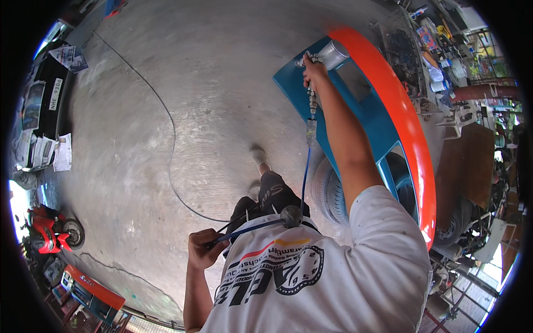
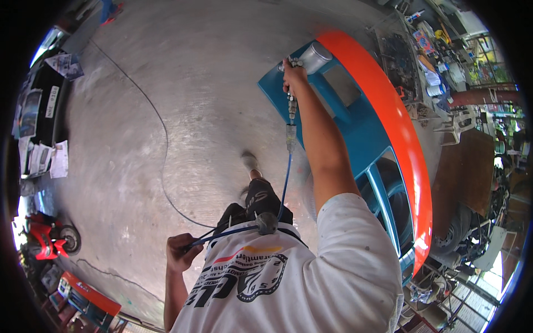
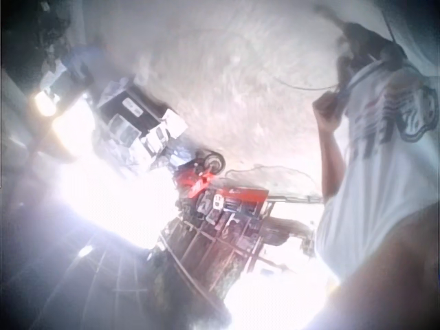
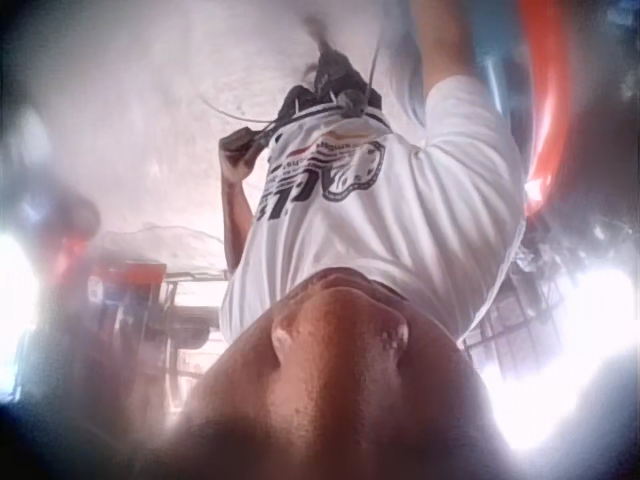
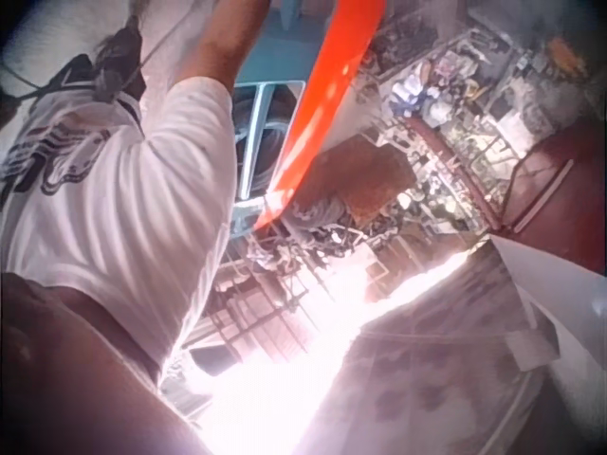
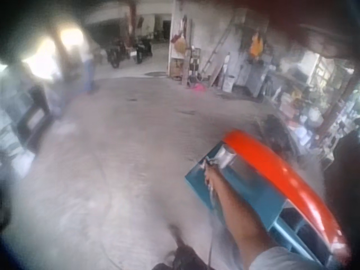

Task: The person pours paint into a spray gun cup, walks to a car bumper, and applies a coat of paint using a spray gun. The person wipes the spray gun nozzle with a cloth during the process.

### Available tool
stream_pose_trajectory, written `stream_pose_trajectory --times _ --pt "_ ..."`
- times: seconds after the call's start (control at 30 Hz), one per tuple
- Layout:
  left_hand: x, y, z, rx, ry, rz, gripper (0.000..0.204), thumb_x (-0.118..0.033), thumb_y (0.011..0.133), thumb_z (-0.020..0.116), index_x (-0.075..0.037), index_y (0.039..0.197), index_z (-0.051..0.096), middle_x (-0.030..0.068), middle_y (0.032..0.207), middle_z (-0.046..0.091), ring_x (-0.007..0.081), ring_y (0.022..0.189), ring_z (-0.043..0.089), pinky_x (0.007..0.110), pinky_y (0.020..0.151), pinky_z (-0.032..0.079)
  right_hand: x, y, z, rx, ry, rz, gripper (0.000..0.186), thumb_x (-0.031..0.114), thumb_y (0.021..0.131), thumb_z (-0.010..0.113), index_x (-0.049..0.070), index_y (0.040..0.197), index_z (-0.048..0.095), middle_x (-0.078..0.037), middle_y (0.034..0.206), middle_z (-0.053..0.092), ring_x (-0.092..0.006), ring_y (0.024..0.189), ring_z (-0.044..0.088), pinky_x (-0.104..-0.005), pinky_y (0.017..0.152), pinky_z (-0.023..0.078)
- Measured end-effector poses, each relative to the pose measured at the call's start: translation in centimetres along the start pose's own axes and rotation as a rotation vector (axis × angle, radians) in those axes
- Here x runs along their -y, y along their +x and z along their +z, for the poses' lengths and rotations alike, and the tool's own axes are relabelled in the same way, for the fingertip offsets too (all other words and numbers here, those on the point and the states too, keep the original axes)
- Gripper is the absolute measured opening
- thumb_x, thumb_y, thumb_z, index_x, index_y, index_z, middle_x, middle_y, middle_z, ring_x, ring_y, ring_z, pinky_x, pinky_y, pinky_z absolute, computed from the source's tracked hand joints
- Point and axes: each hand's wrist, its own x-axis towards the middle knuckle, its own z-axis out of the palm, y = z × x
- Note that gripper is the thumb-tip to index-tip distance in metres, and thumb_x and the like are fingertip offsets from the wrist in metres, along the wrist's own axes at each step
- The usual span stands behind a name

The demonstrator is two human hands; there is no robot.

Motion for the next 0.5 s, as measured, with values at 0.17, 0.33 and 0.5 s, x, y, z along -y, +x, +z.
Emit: stream_pose_trajectory --times 0.17,0.33,0.5 --pt "-0.3 1.1 0.4 -0.014 -0.045 0.007 0.009 -0.003 0.075 0.079 0.003 0.08 0.074 0.0075 0.058 0.057 0.0115 0.05 0.049 0.028 0.048 0.034 0.6 2.2 0.0 -0.008 0.114 0.08 0.042 0.047 0.099 0.062 0.007 0.094 0.052 -0.005 0.064 0.048 -0.0167 0.043 0.04 -0.038 0.044 0.042" --pt "-0.2 1.0 0.5 0.11 0.019 0.063 0.01 -0.003 0.075 0.08 0.002 0.082 0.075 0.0067 0.057 0.056 0.0116 0.049 0.048 0.029 0.048 0.033 -4.2 -0.3 -6.6 -0.048 -0.03 0.042 0.042 0.048 0.099 0.062 0.008 0.091 0.051 -0.004 0.063 0.046 -0.0138 0.041 0.038 -0.0387 0.041 0.042" --pt "1.2 0.3 0.9 0.285 0.093 0.201 0.011 -0.007 0.076 0.081 0.001 0.08 0.074 0.007 0.056 0.054 0.0143 0.048 0.048 0.03 0.048 0.033 -9.0 -7.1 -15.5 -0.061 -0.044 0.092 0.043 0.048 0.098 0.063 0.007 0.092 0.051 -0.004 0.065 0.046 -0.0131 0.041 0.039 -0.0391 0.039 0.042"
